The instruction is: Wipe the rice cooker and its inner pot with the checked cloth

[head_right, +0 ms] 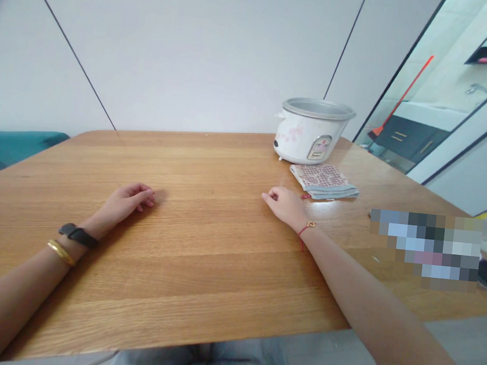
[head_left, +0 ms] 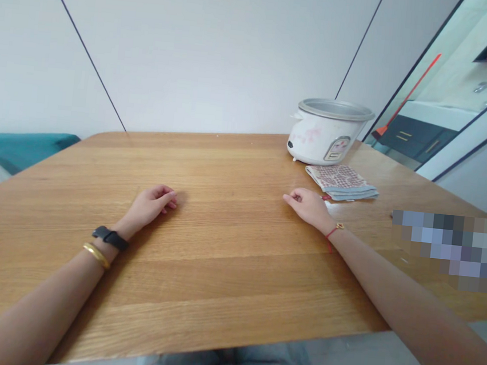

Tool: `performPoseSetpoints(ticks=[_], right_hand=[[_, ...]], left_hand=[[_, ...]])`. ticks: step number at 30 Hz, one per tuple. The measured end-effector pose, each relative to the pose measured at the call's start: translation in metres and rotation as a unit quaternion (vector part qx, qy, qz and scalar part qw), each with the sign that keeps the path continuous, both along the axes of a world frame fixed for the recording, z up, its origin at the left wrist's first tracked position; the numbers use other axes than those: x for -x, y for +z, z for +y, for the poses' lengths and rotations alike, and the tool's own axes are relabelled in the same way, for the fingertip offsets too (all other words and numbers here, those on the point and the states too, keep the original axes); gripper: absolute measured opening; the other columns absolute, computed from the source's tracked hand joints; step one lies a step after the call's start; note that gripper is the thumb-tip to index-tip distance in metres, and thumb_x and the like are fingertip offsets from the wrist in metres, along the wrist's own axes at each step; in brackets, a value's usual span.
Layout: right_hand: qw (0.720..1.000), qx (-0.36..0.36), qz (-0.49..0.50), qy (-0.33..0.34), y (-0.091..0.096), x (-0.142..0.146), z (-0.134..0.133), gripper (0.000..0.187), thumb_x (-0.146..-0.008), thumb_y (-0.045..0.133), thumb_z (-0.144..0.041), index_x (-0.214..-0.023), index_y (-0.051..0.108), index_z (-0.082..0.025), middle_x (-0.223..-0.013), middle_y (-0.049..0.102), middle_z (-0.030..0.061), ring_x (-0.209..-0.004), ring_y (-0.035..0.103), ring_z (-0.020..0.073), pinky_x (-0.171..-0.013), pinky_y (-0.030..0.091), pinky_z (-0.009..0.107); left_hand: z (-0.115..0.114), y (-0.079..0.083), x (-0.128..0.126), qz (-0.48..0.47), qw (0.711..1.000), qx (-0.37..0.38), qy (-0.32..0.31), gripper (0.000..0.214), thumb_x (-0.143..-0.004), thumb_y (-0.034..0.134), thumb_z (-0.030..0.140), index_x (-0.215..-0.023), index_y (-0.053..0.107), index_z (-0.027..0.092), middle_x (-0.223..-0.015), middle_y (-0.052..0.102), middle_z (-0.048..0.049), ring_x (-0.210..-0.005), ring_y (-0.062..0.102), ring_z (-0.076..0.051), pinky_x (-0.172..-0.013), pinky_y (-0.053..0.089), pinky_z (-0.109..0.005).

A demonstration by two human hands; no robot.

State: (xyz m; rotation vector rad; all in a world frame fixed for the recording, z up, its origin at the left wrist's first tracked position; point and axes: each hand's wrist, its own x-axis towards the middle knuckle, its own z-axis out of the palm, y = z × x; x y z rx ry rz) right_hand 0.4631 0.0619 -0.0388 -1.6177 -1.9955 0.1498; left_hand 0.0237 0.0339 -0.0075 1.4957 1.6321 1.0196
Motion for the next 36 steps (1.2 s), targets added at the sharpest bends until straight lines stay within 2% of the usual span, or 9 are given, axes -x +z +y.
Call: performPoseSetpoints(ticks=[36], right_hand=[[1.000, -0.002, -0.005, 0.007, -0.0017, -0.0012, 0.0008, 0.036, -0.091, 0.052, -0.048, -0.067, 0.057, -0.021, -0.074, 0.064, 0.0039, -0.070, 0.056, 0.0183, -0.064, 0.033, 0.031]], left_hand=[[0.0000, -0.0015, 0.0005, 0.003, 1.000, -0.008, -0.006, 0.037, -0.068, 0.070, 0.054, -0.078, 0.061, 0.020, -0.075, 0.071, -0.0047, -0.069, 0.067, -0.019, -0.057, 0.048, -0.027]])
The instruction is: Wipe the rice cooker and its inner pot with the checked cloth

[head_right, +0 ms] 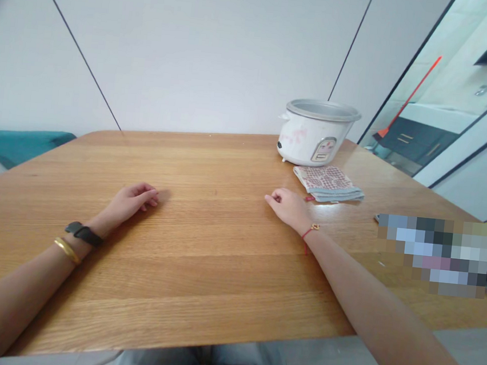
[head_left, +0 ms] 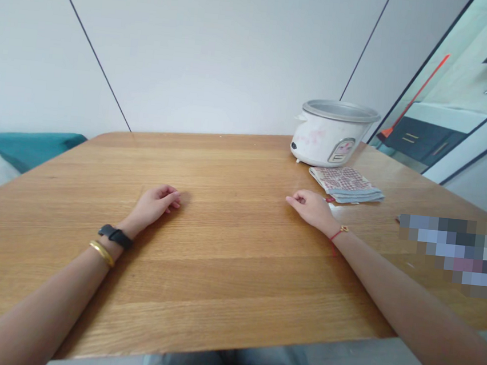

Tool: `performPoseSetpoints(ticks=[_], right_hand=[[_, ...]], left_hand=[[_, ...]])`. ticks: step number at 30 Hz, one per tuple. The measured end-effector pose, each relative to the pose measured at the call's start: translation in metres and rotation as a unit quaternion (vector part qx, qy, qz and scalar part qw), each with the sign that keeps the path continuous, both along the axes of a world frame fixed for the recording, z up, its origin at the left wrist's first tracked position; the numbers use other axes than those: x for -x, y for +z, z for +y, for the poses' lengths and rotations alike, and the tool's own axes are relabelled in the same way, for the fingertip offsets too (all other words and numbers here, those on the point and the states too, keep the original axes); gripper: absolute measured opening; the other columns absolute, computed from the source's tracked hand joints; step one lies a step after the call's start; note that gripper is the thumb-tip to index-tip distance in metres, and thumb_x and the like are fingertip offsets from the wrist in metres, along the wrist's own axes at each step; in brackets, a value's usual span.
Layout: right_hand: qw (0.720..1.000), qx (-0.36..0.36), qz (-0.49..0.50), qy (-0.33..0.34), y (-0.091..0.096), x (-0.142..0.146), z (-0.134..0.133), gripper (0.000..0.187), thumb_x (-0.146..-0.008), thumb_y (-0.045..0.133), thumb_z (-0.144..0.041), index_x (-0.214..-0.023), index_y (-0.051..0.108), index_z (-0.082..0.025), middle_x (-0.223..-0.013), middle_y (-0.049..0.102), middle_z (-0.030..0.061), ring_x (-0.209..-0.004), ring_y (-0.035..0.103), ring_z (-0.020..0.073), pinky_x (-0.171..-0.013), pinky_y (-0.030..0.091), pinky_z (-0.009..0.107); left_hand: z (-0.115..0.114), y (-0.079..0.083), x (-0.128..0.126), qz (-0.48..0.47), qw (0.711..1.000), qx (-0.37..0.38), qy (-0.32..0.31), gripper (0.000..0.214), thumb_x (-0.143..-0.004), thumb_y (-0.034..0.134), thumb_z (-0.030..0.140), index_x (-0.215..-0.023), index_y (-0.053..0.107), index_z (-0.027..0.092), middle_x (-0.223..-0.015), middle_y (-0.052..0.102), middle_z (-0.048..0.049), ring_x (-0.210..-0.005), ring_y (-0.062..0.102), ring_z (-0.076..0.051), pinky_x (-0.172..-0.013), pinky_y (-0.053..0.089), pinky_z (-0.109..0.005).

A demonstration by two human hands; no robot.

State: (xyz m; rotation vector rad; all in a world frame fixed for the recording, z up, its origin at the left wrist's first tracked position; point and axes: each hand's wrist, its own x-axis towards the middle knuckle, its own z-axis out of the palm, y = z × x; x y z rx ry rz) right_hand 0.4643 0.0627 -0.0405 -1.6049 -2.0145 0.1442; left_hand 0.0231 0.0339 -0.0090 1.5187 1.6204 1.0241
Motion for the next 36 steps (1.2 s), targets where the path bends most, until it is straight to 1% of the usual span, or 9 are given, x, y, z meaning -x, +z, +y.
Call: performPoseSetpoints(ticks=[5, 10, 18, 26, 36], right_hand=[[1.000, 0.003, 0.000, -0.003, 0.0002, 0.0001, -0.0004, 0.035, -0.090, 0.054, -0.047, -0.067, 0.057, -0.021, -0.074, 0.064, 0.0038, -0.070, 0.056, 0.0186, -0.064, 0.033, 0.032], [1.000, 0.002, 0.003, -0.002, 0.0012, 0.0008, -0.0010, 0.035, -0.090, 0.053, -0.047, -0.067, 0.057, -0.021, -0.075, 0.064, 0.0039, -0.071, 0.056, 0.0188, -0.065, 0.034, 0.032], [1.000, 0.002, 0.010, -0.003, 0.0018, 0.0006, -0.0015, 0.036, -0.090, 0.053, -0.049, -0.067, 0.057, -0.021, -0.074, 0.065, 0.0045, -0.070, 0.056, 0.0191, -0.064, 0.034, 0.032], [1.000, 0.008, 0.015, 0.004, 0.0030, 0.0007, -0.0012, 0.037, -0.089, 0.052, -0.049, -0.067, 0.057, -0.021, -0.073, 0.063, 0.0041, -0.070, 0.055, 0.0191, -0.065, 0.034, 0.032], [1.000, 0.005, 0.018, 0.007, 0.0030, 0.0002, -0.0016, 0.037, -0.090, 0.052, -0.049, -0.067, 0.058, -0.021, -0.074, 0.064, 0.0044, -0.070, 0.056, 0.0190, -0.064, 0.034, 0.032]], left_hand=[[-0.0002, -0.0012, 0.0005, -0.008, 1.000, -0.003, 0.001, 0.036, -0.069, 0.070, 0.053, -0.078, 0.061, 0.020, -0.075, 0.071, -0.0045, -0.070, 0.066, -0.018, -0.058, 0.048, -0.027], [-0.0019, 0.0013, -0.0008, -0.008, 1.000, -0.001, 0.001, 0.037, -0.068, 0.073, 0.053, -0.077, 0.061, 0.019, -0.074, 0.071, -0.0044, -0.070, 0.067, -0.019, -0.058, 0.049, -0.027], [-0.0024, 0.0023, -0.0018, 0.002, 1.000, 0.003, 0.003, 0.042, -0.065, 0.070, 0.058, -0.078, 0.060, 0.020, -0.074, 0.070, -0.0053, -0.070, 0.067, -0.019, -0.058, 0.048, -0.028], [0.0018, -0.0047, 0.0037, 0.008, 1.000, -0.004, -0.005, 0.042, -0.069, 0.070, 0.060, -0.078, 0.061, 0.020, -0.076, 0.072, -0.0048, -0.071, 0.067, -0.019, -0.058, 0.049, -0.026], [0.0000, -0.0040, 0.0036, 0.008, 1.000, -0.007, -0.009, 0.041, -0.070, 0.070, 0.059, -0.079, 0.061, 0.020, -0.076, 0.072, -0.0053, -0.072, 0.068, -0.019, -0.058, 0.049, -0.026]])
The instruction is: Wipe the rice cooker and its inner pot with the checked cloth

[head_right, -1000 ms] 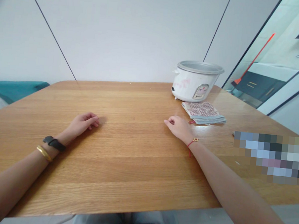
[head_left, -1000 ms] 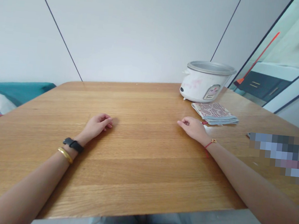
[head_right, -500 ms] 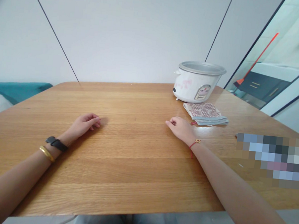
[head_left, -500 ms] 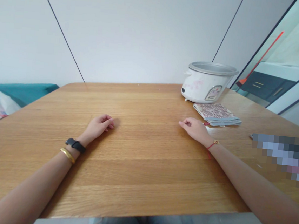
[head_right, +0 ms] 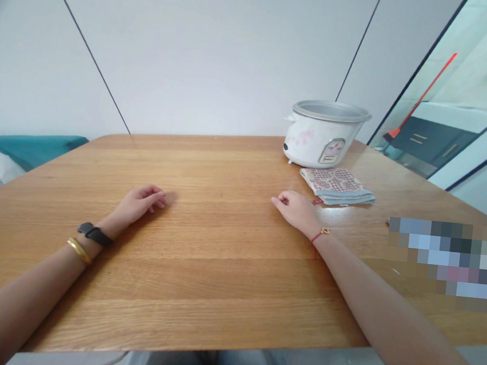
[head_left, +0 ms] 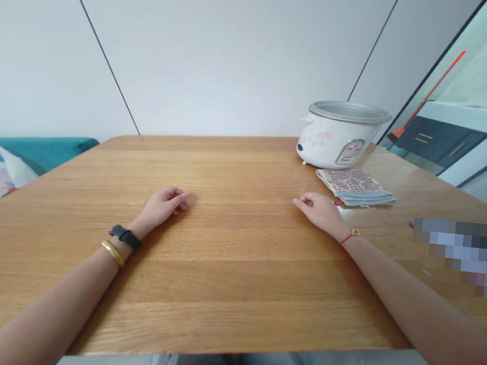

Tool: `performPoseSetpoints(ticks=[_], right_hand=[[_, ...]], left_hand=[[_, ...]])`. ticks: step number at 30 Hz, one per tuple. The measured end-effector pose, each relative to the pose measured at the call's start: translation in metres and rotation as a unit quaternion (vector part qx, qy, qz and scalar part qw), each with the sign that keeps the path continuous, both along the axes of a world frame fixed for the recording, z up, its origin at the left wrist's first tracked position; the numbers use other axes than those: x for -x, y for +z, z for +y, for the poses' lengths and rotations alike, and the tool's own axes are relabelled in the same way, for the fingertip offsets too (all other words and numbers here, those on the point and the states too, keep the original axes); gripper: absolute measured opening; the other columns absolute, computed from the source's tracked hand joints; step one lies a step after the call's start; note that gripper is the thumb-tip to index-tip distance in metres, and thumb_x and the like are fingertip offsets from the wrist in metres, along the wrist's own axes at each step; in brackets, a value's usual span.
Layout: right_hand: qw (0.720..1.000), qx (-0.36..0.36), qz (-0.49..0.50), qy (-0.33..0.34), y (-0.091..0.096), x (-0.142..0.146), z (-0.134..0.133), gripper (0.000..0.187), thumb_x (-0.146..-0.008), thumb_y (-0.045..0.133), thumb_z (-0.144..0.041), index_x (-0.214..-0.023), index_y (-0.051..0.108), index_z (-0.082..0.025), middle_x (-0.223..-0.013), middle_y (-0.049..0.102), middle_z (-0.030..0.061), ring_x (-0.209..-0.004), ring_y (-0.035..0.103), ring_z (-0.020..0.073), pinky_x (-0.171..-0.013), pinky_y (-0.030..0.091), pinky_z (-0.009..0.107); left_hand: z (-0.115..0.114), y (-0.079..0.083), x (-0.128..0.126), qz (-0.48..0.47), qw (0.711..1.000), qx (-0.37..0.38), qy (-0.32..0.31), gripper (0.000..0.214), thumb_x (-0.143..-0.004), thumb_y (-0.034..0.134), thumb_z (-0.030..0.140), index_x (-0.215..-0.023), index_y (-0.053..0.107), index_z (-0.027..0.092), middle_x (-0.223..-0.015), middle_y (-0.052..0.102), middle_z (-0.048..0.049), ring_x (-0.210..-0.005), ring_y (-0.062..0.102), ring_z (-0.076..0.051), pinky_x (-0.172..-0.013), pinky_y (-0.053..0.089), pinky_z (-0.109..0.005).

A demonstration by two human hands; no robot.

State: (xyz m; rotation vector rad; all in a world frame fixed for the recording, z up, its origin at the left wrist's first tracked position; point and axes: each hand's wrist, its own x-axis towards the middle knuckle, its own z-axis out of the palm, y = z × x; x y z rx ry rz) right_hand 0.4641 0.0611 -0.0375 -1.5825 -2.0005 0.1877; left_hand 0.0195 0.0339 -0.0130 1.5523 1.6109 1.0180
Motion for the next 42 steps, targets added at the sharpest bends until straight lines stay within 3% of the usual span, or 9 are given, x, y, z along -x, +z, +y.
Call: performPoseSetpoints(ticks=[19, 27, 32, 34, 37, 39, 42], right_hand=[[1.000, 0.007, -0.005, -0.003, 0.001, 0.001, 0.000, 0.036, -0.089, 0.052, -0.049, -0.066, 0.056, -0.021, -0.073, 0.063, 0.0044, -0.070, 0.055, 0.0195, -0.065, 0.034, 0.033], [1.000, 0.009, -0.005, -0.005, 0.000, 0.001, 0.000, 0.036, -0.089, 0.052, -0.050, -0.067, 0.058, -0.021, -0.074, 0.064, 0.0044, -0.071, 0.056, 0.0197, -0.065, 0.034, 0.033], [1.000, 0.006, -0.008, -0.003, 0.000, 0.000, 0.000, 0.036, -0.089, 0.053, -0.049, -0.066, 0.057, -0.021, -0.073, 0.064, 0.0043, -0.070, 0.056, 0.0194, -0.064, 0.034, 0.032], [1.000, 0.003, -0.008, 0.000, 0.000, 0.000, 0.001, 0.036, -0.089, 0.053, -0.049, -0.066, 0.057, -0.021, -0.073, 0.064, 0.0043, -0.070, 0.056, 0.0193, -0.064, 0.034, 0.032], [1.000, 0.000, 0.002, 0.006, 0.000, 0.001, 0.000, 0.037, -0.090, 0.054, -0.049, -0.065, 0.057, -0.021, -0.071, 0.063, 0.0040, -0.067, 0.055, 0.0189, -0.063, 0.034, 0.032], [1.000, -0.010, 0.023, 0.007, 0.002, 0.003, -0.001, 0.038, -0.090, 0.054, -0.050, -0.065, 0.057, -0.021, -0.068, 0.062, 0.0034, -0.065, 0.054, 0.0183, -0.063, 0.035, 0.032], [0.998, -0.042, 0.048, 0.012, 0.003, 0.006, -0.003, 0.037, -0.092, 0.054, -0.050, -0.068, 0.056, -0.021, -0.068, 0.062, 0.0030, -0.065, 0.053, 0.0177, -0.064, 0.036, 0.032]], left_hand=[[0.000, -0.001, 0.000, 0.018, 1.000, 0.002, -0.004, 0.043, -0.071, 0.067, 0.062, -0.081, 0.062, 0.020, -0.076, 0.071, -0.0052, -0.073, 0.067, -0.019, -0.061, 0.048, -0.027], [-0.001, -0.001, -0.004, -0.043, 0.999, -0.008, 0.004, 0.072, -0.073, 0.047, 0.087, -0.081, 0.064, 0.017, -0.079, 0.071, -0.0112, -0.069, 0.067, -0.023, -0.057, 0.045, -0.030], [-0.001, 0.001, -0.003, -0.064, 0.998, -0.001, -0.002, 0.081, -0.070, 0.041, 0.093, -0.081, 0.064, 0.017, -0.079, 0.071, -0.0119, -0.069, 0.066, -0.023, -0.055, 0.045, -0.029], [-0.001, 0.002, -0.002, -0.062, 0.998, 0.002, -0.002, 0.077, -0.070, 0.045, 0.091, -0.081, 0.064, 0.017, -0.079, 0.070, -0.0109, -0.069, 0.066, -0.022, -0.055, 0.045, -0.028], [-0.007, 0.008, -0.006, -0.031, 0.999, 0.006, -0.014, 0.061, -0.069, 0.066, 0.078, -0.081, 0.064, 0.018, -0.080, 0.070, -0.0080, -0.071, 0.065, -0.020, -0.058, 0.047, -0.028], [-0.014, 0.016, -0.014, -0.070, 0.997, 0.010, -0.041, 0.056, -0.069, 0.071, 0.071, -0.084, 0.066, 0.018, -0.086, 0.072, -0.0082, -0.077, 0.067, -0.021, -0.064, 0.051, -0.030], [-0.028, 0.035, -0.036, -0.267, 0.956, 0.051, -0.106, 0.066, -0.078, 0.055, 0.079, -0.100, 0.068, 0.018, -0.111, 0.073, -0.0136, -0.103, 0.069, -0.030, -0.082, 0.057, -0.041]])
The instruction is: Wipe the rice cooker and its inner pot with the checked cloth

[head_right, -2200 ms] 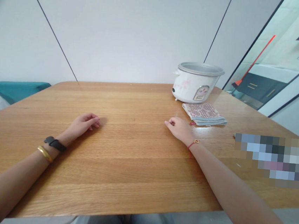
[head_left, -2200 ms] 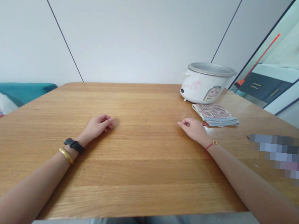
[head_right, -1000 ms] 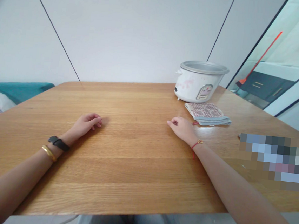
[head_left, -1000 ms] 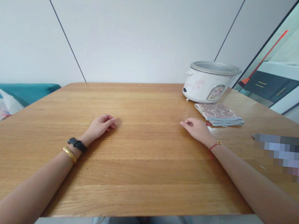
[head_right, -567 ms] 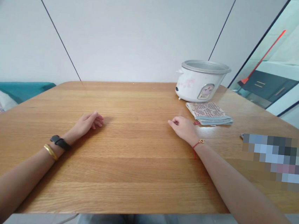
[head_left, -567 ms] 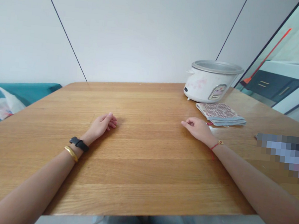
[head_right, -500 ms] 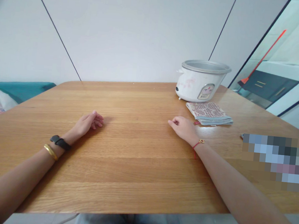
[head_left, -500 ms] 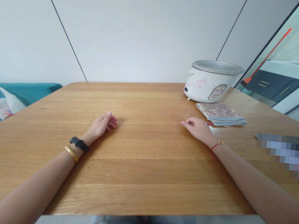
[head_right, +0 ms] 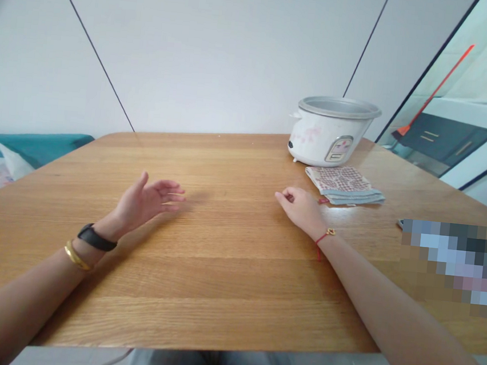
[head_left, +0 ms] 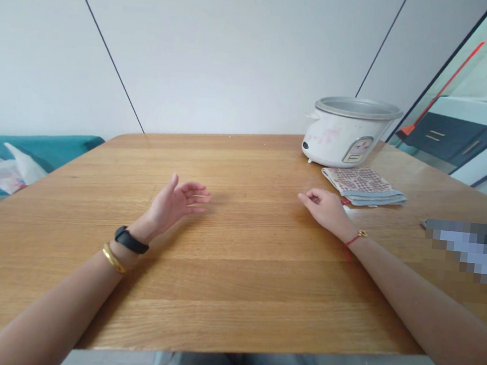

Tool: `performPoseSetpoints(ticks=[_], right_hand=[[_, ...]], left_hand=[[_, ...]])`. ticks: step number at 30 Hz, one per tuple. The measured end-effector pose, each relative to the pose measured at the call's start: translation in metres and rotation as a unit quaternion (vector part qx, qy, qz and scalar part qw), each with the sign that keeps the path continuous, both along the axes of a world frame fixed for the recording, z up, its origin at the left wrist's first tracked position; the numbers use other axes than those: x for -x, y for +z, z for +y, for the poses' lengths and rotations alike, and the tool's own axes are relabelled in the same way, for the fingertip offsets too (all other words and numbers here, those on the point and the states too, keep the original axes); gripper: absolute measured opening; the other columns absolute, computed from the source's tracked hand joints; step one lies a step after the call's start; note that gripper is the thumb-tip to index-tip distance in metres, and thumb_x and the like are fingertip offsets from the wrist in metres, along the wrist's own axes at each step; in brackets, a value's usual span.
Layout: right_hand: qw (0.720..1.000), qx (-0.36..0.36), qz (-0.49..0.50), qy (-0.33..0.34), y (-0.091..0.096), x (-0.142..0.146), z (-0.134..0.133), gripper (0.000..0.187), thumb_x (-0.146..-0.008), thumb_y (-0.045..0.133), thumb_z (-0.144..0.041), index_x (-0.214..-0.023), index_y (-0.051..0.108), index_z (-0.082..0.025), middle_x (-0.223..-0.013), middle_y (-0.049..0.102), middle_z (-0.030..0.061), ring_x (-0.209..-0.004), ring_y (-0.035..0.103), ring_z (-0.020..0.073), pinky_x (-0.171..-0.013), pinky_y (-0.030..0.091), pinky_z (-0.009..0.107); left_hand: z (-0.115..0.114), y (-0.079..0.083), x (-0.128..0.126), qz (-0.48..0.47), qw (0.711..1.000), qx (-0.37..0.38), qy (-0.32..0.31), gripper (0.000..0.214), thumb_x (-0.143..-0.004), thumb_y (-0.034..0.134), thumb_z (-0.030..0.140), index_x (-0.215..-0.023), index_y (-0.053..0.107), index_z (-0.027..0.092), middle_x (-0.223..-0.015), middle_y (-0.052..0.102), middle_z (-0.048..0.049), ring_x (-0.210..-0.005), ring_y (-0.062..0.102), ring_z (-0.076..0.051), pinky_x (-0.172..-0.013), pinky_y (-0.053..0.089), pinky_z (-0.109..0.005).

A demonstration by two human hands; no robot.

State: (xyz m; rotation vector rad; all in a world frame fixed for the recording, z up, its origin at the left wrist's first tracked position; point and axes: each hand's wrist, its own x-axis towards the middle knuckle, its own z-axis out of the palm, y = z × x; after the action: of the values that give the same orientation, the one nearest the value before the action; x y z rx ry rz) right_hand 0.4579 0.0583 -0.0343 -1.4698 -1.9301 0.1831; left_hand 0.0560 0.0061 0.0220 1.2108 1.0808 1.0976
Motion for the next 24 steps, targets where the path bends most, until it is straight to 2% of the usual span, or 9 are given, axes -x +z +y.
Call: performPoseSetpoints(ticks=[2, 4, 7, 11, 14, 19, 21, 24], right_hand=[[1.000, -0.016, -0.010, 0.012, 0.000, 0.002, 0.000, 0.036, -0.092, 0.054, -0.048, -0.068, 0.056, -0.021, -0.070, 0.061, 0.0032, -0.066, 0.053, 0.0178, -0.065, 0.036, 0.032], [0.999, -0.020, -0.029, 0.025, -0.001, 0.002, 0.000, 0.036, -0.093, 0.054, -0.047, -0.067, 0.055, -0.022, -0.070, 0.061, 0.0032, -0.066, 0.052, 0.0179, -0.065, 0.035, 0.033], [0.999, -0.018, -0.030, 0.034, -0.005, 0.000, 0.002, 0.037, -0.093, 0.054, -0.047, -0.066, 0.054, -0.022, -0.069, 0.060, 0.0030, -0.065, 0.051, 0.0178, -0.065, 0.035, 0.033], [1.000, -0.005, 0.004, 0.030, -0.010, -0.004, 0.005, 0.038, -0.092, 0.054, -0.049, -0.067, 0.056, -0.021, -0.069, 0.060, 0.0032, -0.065, 0.051, 0.0179, -0.065, 0.036, 0.033], [1.000, 0.000, 0.006, 0.022, -0.010, -0.003, 0.006, 0.038, -0.091, 0.054, -0.051, -0.067, 0.058, -0.021, -0.069, 0.061, 0.0036, -0.065, 0.052, 0.0184, -0.064, 0.036, 0.033], [1.000, -0.001, 0.005, 0.023, -0.006, -0.001, 0.004, 0.041, -0.091, 0.053, -0.054, -0.067, 0.059, -0.021, -0.070, 0.062, 0.0045, -0.066, 0.053, 0.0191, -0.064, 0.038, 0.033], [1.000, -0.003, 0.003, 0.024, -0.006, -0.001, 0.003, 0.043, -0.091, 0.052, -0.056, -0.066, 0.058, -0.022, -0.070, 0.063, 0.0049, -0.065, 0.053, 0.0193, -0.064, 0.038, 0.034], [1.000, -0.006, -0.002, 0.024, -0.007, -0.002, 0.004, 0.044, -0.091, 0.051, -0.058, -0.066, 0.058, -0.022, -0.070, 0.063, 0.0053, -0.065, 0.054, 0.0197, -0.064, 0.038, 0.034]], left_hand=[[-0.009, 0.016, -0.020, -0.114, 0.992, 0.029, -0.043, 0.073, -0.083, 0.044, 0.080, -0.114, 0.066, 0.019, -0.129, 0.067, -0.0149, -0.124, 0.060, -0.035, -0.094, 0.054, -0.048], [-0.016, 0.032, -0.041, -0.179, 0.980, 0.035, -0.085, 0.073, -0.086, 0.041, 0.077, -0.126, 0.062, 0.020, -0.139, 0.062, -0.0135, -0.136, 0.050, -0.035, -0.103, 0.049, -0.050], [-0.024, 0.051, -0.069, -0.252, 0.952, 0.037, -0.167, 0.073, -0.089, 0.038, 0.073, -0.138, 0.056, 0.021, -0.145, 0.058, -0.0123, -0.144, 0.041, -0.036, -0.110, 0.042, -0.054], [-0.032, 0.068, -0.092, -0.299, 0.917, 0.038, -0.263, 0.075, -0.092, 0.028, 0.072, -0.146, 0.049, 0.024, -0.150, 0.053, -0.0106, -0.146, 0.037, -0.036, -0.114, 0.036, -0.056], [-0.037, 0.074, -0.101, -0.305, 0.904, 0.029, -0.299, 0.076, -0.092, 0.023, 0.073, -0.149, 0.045, 0.028, -0.153, 0.050, -0.0091, -0.148, 0.035, -0.037, -0.115, 0.033, -0.056], [-0.040, 0.074, -0.101, -0.288, 0.905, 0.023, -0.313, 0.080, -0.089, 0.025, 0.076, -0.153, 0.039, 0.029, -0.156, 0.046, -0.0098, -0.148, 0.033, -0.039, -0.116, 0.030, -0.058], [-0.039, 0.073, -0.097, -0.267, 0.910, 0.008, -0.318, 0.082, -0.087, 0.031, 0.076, -0.151, 0.041, 0.026, -0.154, 0.048, -0.0128, -0.146, 0.035, -0.041, -0.116, 0.031, -0.060], [-0.039, 0.072, -0.090, -0.217, 0.920, -0.062, -0.320, 0.079, -0.080, 0.054, 0.066, -0.145, 0.048, 0.021, -0.152, 0.050, -0.0151, -0.144, 0.039, -0.042, -0.118, 0.031, -0.056]])
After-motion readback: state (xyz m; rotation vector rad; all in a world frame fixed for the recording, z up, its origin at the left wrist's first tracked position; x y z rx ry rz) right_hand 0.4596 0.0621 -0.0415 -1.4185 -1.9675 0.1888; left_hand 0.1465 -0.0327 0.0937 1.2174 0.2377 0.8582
